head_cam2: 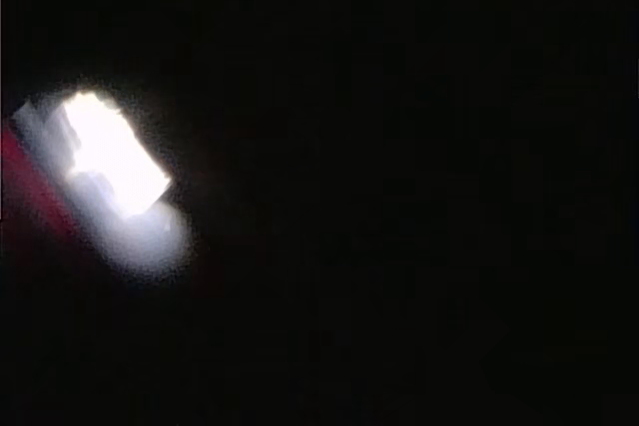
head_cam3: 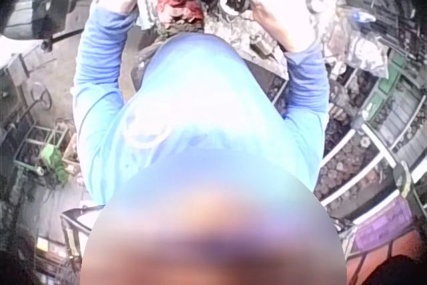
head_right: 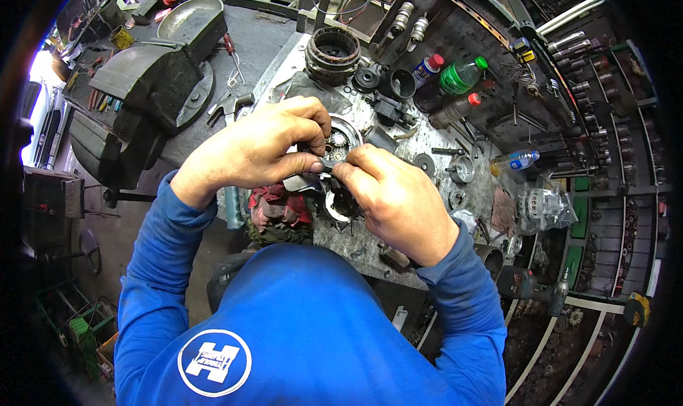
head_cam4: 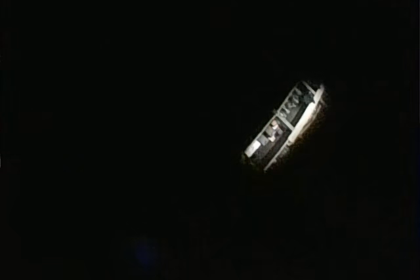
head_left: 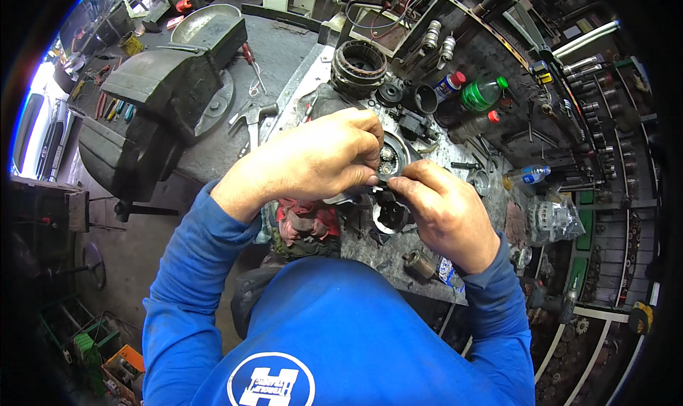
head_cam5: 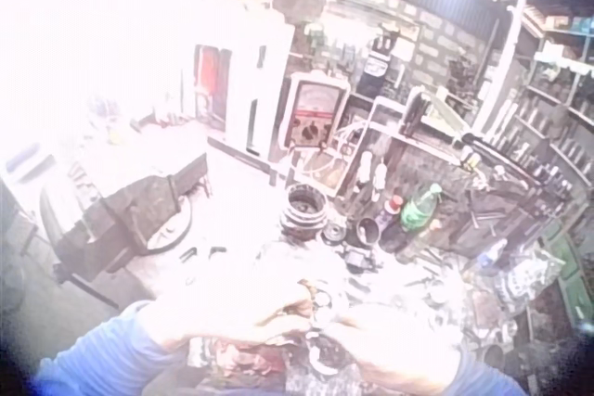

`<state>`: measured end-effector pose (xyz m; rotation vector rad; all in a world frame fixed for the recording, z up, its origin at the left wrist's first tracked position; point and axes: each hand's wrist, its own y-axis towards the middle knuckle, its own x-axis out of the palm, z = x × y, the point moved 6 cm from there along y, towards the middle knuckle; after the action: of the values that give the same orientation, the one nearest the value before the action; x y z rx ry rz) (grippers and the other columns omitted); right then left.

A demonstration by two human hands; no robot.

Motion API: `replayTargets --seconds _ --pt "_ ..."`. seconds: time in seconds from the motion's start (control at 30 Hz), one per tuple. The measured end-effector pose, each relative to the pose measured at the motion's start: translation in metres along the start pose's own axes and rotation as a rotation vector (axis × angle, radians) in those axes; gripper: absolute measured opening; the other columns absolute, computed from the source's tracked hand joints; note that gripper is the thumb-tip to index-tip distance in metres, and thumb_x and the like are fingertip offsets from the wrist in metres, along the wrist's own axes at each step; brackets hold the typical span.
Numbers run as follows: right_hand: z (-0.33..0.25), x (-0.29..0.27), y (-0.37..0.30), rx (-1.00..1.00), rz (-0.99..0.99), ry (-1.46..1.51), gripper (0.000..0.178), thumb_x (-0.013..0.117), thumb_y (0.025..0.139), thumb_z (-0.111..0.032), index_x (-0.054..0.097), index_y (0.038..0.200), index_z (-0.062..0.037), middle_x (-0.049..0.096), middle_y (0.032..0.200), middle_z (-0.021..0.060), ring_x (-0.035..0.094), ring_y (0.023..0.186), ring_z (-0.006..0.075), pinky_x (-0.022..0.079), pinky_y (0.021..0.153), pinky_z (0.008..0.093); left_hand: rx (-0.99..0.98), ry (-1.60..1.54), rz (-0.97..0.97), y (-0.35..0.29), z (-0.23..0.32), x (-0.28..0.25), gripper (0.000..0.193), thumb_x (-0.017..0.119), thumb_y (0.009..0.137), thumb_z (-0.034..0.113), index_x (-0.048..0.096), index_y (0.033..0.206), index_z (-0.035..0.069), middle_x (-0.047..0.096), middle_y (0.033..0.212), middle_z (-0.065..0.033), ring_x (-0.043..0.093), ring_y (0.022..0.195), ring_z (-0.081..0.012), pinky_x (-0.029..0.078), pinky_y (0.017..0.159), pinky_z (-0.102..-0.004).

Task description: The person assembles small mechanical components on a cluttered workbench, applying grease to parts and fitting them together. They then move to a bench grinder and grind a small metal piece against the wheel.

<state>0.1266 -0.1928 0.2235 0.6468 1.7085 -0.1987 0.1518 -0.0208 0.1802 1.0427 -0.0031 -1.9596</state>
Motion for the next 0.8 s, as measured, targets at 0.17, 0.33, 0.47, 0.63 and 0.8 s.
replayTargets --seconds 0.17,0.33,0.47,0.63,0.8 --pt "0.003 0.001 0.008 -0.054 -0.067 -0.019 0.039 0.074 0.074 0.008 0.075 0.112 -0.0024 0.071 0.105 0.0139 0.073 0.091 0.0332 0.06 0.075 0.0412 -0.011 -0.054 0.016 -0.003 -0.001 0.0 0.018 0.082 0.086 0.01 0.071 0.098 0.001 0.064 0.114 -0.0122 0.064 0.112 -0.0329 0.053 0.098 -0.0431" --pt "0.005 0.011 -0.005 0.004 0.112 0.033 0.037 0.075 0.073 0.005 0.076 0.109 -0.0039 0.072 0.109 0.0132 0.071 0.095 0.0336 0.059 0.079 0.043 0.0 -0.051 0.032 -0.004 -0.002 0.001 0.019 0.083 0.085 0.009 0.073 0.099 0.001 0.065 0.115 -0.012 0.064 0.114 -0.0323 0.053 0.098 -0.0427" --pt "0.002 0.014 -0.012 -0.015 0.204 -0.12 0.034 0.076 0.073 0.003 0.077 0.105 -0.0051 0.072 0.112 0.0132 0.07 0.103 0.0355 0.058 0.084 0.045 -0.021 -0.088 0.032 -0.001 -0.002 0.001 0.019 0.083 0.085 0.008 0.072 0.1 0.002 0.066 0.115 -0.0111 0.065 0.114 -0.0315 0.054 0.098 -0.0428" --pt "0.009 0.016 -0.024 0.004 0.202 -0.1 0.034 0.081 0.079 -0.009 0.079 0.113 -0.0088 0.067 0.129 0.0118 0.063 0.123 0.034 0.051 0.095 0.0441 -0.032 -0.04 0.147 -0.005 0.004 -0.005 0.041 0.086 0.081 0.012 0.071 0.118 0.004 0.061 0.132 -0.0165 0.061 0.126 -0.0354 0.05 0.107 -0.0442" --pt "0.061 0.024 -0.064 0.67 0.393 0.724 0.056 0.07 0.103 -0.02 0.054 0.153 -0.0006 0.063 0.138 0.0128 0.06 0.13 0.0213 0.053 0.099 0.0333 -0.432 -0.267 0.656 -0.041 0.002 0.014 0.081 0.087 0.084 0.028 0.05 0.152 0.001 0.05 0.151 -0.0253 0.048 0.144 -0.0375 0.037 0.122 -0.0484"
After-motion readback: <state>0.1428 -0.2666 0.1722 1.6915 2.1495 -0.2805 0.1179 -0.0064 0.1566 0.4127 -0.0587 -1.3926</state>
